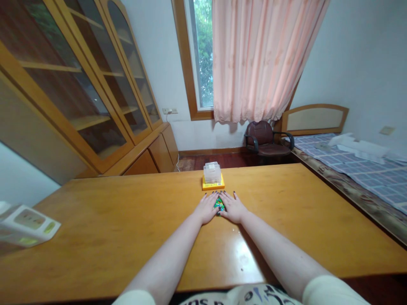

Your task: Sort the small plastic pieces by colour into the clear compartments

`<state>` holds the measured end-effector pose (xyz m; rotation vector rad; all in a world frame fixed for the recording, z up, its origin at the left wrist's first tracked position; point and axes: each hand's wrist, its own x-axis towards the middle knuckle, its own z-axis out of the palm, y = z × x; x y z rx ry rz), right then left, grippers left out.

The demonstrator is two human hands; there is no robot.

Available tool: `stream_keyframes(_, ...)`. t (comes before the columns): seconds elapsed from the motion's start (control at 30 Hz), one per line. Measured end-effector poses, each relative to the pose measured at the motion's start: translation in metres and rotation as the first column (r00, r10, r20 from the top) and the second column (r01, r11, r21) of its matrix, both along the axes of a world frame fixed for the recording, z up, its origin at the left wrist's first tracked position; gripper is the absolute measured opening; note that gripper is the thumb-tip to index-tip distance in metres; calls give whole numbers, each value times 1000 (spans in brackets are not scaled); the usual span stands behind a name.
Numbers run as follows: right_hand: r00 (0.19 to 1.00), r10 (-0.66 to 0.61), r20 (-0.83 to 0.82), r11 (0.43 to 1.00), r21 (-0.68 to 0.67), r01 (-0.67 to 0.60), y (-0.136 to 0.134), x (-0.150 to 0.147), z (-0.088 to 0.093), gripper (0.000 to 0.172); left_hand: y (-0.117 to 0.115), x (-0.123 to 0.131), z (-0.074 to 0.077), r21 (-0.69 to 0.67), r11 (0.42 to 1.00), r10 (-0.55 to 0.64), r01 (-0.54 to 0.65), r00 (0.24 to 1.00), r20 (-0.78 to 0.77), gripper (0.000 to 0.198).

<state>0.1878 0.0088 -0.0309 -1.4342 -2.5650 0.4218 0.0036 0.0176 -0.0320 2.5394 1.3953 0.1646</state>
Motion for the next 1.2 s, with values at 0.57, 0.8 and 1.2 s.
stream_keyframes(0.57, 813, -334, -477, 940, -107, 324, -35, 39, -13, 44, -55, -25, -13, 131, 889, 426, -438, 898, 115, 55)
stream_keyframes(0.8, 954, -276, -116, 949, 125, 290, -98, 38, -14, 78, -114, -28, -19, 134, 910, 384, -392, 920, 82, 66)
stream_keyframes(1.2, 942, -331, 49, 943, 54, 329, -98, 20, 1, 84, -110, -7, -4, 114, 931, 347, -347, 938, 23, 78)
